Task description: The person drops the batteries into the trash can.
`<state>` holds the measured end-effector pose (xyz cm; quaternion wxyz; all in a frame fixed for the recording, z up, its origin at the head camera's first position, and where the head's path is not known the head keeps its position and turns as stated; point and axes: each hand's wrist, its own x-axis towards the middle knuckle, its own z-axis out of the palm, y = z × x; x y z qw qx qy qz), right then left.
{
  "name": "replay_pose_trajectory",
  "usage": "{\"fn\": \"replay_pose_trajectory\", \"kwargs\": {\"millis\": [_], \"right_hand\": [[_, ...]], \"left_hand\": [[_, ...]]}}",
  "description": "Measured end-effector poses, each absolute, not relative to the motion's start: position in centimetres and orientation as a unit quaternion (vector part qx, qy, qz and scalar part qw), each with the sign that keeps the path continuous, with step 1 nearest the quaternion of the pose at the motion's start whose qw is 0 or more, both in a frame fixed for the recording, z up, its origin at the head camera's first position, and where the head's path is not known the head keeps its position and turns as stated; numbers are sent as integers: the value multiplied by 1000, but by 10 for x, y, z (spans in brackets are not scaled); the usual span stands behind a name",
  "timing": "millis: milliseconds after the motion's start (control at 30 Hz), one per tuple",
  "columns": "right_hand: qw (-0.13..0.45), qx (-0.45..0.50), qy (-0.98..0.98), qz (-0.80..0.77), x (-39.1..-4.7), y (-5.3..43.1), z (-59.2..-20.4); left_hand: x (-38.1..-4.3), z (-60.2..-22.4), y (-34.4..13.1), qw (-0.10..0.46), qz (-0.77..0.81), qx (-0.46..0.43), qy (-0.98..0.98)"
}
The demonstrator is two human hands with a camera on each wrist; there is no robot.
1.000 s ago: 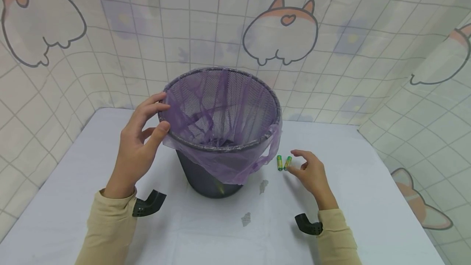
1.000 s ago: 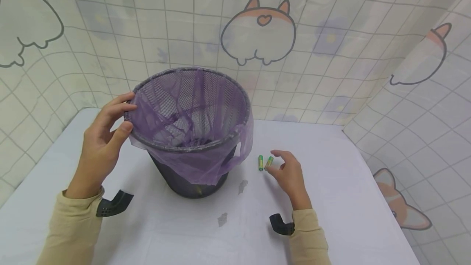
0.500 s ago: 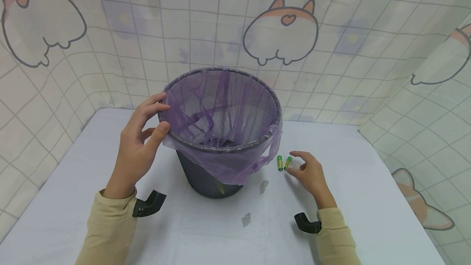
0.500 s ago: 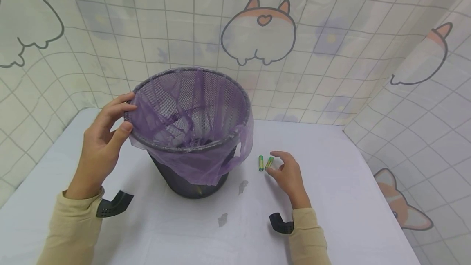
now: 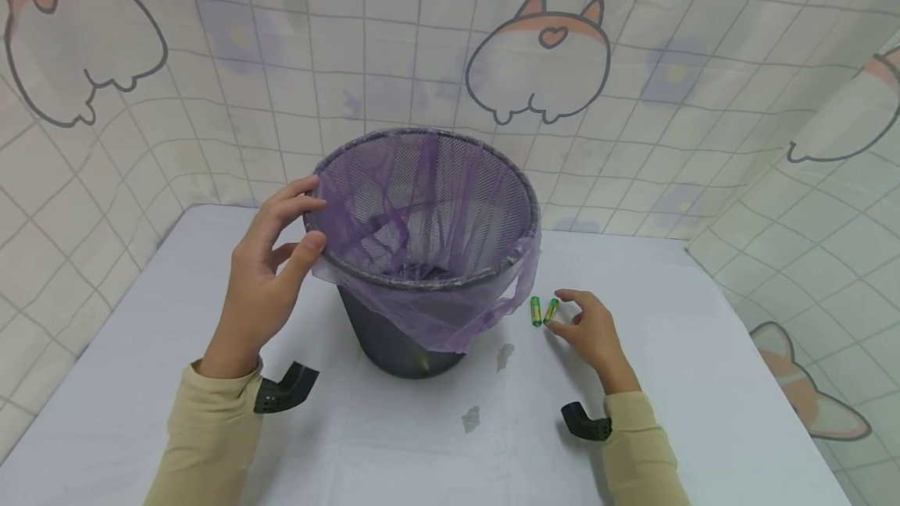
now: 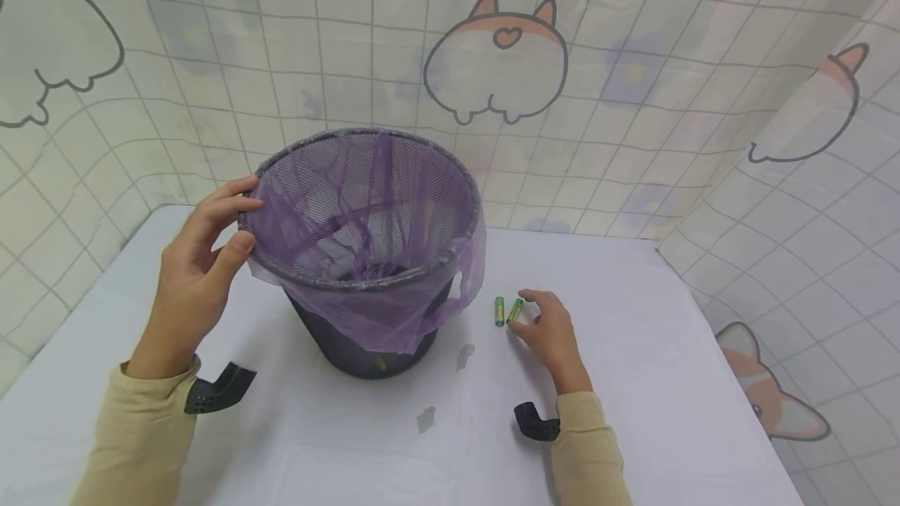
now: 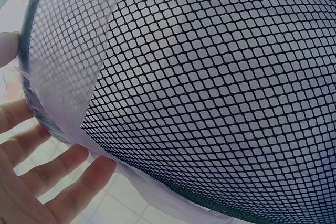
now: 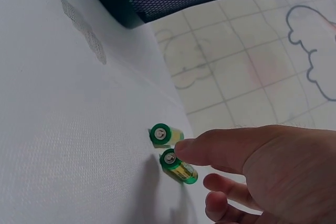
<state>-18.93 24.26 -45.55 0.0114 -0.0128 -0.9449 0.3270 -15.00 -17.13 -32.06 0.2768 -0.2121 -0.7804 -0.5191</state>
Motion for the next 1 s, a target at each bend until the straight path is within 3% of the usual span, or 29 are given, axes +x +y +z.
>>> {"fn": "replay_pose_trajectory", "kwargs": {"millis": [1000], "right_hand": [[-12, -16, -954, 299, -198, 240, -459]], "left_hand": [[-150, -320, -171, 280, -524, -216, -775]]}}
